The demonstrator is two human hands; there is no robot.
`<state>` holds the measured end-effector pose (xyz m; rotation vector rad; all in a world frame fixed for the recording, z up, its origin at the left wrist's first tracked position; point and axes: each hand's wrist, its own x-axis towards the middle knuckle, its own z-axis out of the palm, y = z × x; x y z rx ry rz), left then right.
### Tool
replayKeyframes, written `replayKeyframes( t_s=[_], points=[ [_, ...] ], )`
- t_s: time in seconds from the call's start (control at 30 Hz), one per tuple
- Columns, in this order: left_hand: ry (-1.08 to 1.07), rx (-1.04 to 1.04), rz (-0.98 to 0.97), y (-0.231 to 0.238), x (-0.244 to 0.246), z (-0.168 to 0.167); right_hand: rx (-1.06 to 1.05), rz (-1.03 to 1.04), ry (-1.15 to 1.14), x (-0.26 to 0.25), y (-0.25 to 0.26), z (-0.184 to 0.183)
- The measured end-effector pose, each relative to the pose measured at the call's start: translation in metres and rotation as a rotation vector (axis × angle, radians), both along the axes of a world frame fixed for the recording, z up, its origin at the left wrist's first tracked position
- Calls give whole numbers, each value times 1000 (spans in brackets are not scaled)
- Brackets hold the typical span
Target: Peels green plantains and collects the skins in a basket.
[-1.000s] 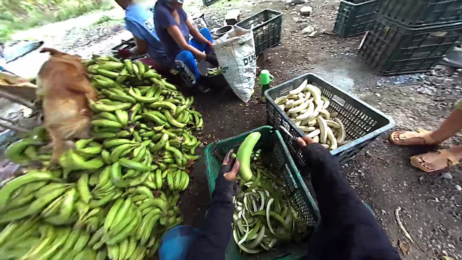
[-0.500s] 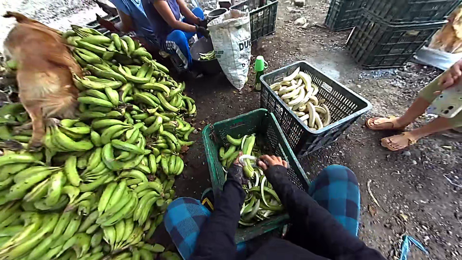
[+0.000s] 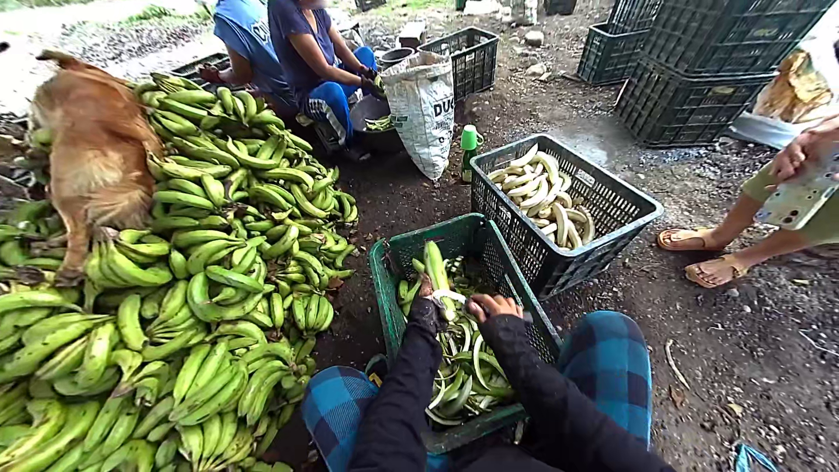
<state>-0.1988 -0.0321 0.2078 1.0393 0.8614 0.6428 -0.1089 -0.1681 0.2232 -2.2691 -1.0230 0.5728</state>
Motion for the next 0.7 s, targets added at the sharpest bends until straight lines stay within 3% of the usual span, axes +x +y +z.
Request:
replayKeyframes(
  t_s=[0.13, 0.23, 0.27, 0.37, 0.47, 0.57, 0.63, 0.7],
  points=[
    [43, -106, -201, -23, -6, 9, 308, -207, -353, 57, 57, 0],
    [325, -110, -61, -40, 2, 68, 242, -185, -324, 79, 74, 42],
    [280, -30, 36, -35, 5, 58, 233, -136, -307, 73, 70, 47],
    [9, 349, 279, 10, 11, -34, 82, -41, -191, 28, 36, 16],
    [2, 343, 337, 15, 15, -10, -1, -104, -48, -16, 3, -8],
    [108, 280, 34, 2, 3, 5, 129, -161, -128, -3, 17, 0],
    [179, 272, -249, -6, -8, 21, 259, -168, -286, 36, 45, 4],
    [211, 318, -412, -10, -13, 26, 275, -119, -374, 74, 69, 22]
  ],
)
